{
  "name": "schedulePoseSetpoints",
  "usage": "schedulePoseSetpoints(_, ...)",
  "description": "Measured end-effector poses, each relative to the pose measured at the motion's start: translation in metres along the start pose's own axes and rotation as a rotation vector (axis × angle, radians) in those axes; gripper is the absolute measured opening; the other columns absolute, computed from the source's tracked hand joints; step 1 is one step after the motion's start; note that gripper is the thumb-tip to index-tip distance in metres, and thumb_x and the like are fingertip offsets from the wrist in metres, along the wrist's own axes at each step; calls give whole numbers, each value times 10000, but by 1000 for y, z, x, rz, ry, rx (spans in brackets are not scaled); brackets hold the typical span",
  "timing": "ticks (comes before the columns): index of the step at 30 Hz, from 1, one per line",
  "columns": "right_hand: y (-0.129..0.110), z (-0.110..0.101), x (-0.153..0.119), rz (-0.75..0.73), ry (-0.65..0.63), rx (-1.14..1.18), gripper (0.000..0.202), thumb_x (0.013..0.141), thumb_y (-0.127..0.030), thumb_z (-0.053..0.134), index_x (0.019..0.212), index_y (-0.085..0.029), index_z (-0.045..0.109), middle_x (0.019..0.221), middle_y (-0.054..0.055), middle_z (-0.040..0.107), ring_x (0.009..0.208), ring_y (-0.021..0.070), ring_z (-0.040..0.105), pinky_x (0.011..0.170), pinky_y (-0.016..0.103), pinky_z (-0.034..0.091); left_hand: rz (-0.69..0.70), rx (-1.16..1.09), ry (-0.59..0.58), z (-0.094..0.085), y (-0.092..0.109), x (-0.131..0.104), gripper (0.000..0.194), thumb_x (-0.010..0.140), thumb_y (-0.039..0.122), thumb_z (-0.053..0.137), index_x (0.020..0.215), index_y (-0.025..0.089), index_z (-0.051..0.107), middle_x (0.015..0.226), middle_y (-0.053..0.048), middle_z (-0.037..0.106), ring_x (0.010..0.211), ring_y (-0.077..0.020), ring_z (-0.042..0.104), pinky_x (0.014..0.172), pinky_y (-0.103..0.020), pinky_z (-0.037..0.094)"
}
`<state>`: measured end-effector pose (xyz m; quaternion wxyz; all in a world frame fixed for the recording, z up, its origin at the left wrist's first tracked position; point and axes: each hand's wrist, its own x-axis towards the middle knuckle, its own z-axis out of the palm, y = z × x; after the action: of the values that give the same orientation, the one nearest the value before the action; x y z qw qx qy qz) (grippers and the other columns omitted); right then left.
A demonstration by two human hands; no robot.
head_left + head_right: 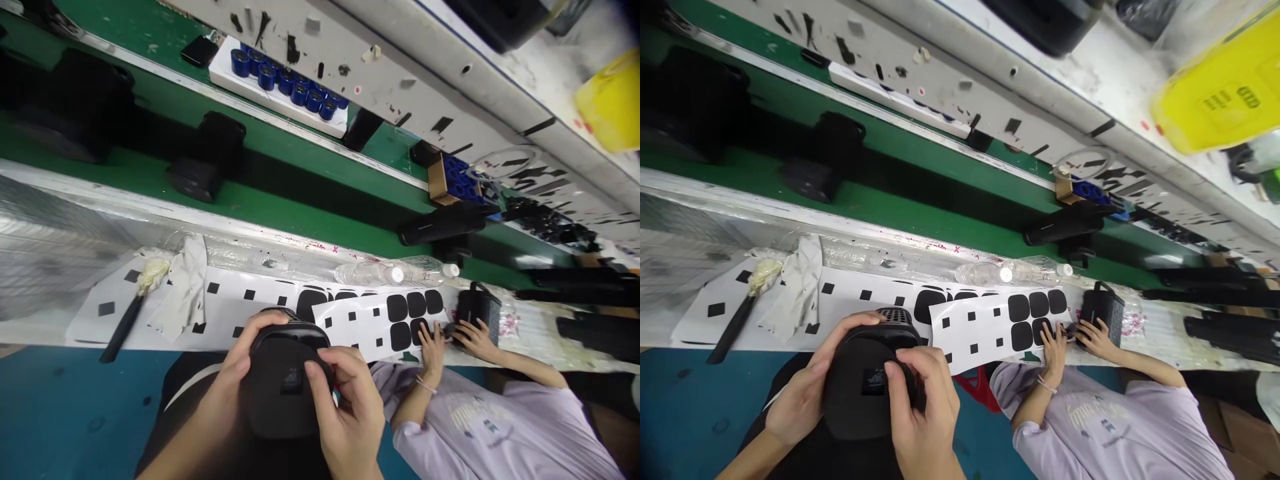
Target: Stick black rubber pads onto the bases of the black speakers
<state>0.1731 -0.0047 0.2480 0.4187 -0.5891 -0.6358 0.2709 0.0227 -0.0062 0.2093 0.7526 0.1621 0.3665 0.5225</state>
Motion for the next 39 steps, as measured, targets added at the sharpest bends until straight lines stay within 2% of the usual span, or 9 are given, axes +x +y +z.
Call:
schedulePoseSetpoints(5, 0, -1, -2, 32, 9, -12, 171, 913, -110, 651, 1013, -248, 653, 799, -9, 632, 623, 102, 573, 535, 185, 476, 22, 178, -28, -9, 0, -1, 519, 811, 571, 632, 1242, 282, 664, 1331, -52, 558, 1281, -323, 499, 1032, -319, 441)
schedulePoseSetpoints(16, 1, -2, -5, 61, 0, -4, 181, 917, -108, 651, 1026, -253, 650, 812, -12, 627, 656, 96, 599, 570, 172, 497, 19, 272, -46, -11, 0, -1, 528, 820, 596, 614, 1266, 313, 620, 1373, -30, 520, 1411, -338, 369, 1062, -312, 416)
schedulePoseSetpoints(26, 0, -4, -6, 87, 0, -4, 160, 933, -125, 647, 1029, -253, 641, 801, -20, 590, 634, 83, 580, 557, 149, 503, 49, 313, -75, -14, -3, -3, 525, 842, 586, 581, 1274, 289, 605, 1385, -42, 508, 1411, -342, 359, 1112, -338, 357)
schedulePoseSetpoints(32, -1, -2, -4, 38, -3, -39, 160, 930, -115, 630, 1020, -248, 634, 774, -30, 572, 612, 81, 548, 526, 155, 473, 60, 308, -96, -12, -1, -2, 474, 850, 561, 584, 1267, 335, 607, 1355, 0, 528, 1383, -300, 382, 1095, -311, 352)
schedulePoseSetpoints(39, -2, -4, -5, 64, -6, -54, 153, 930, -129, 638, 1016, -254, 638, 765, -35, 581, 592, 76, 540, 513, 152, 465, 92, 332, -100, -13, 0, 0, 417, 865, 501, 555, 1252, 362, 624, 1349, 26, 531, 1384, -273, 385, 1118, -293, 320)
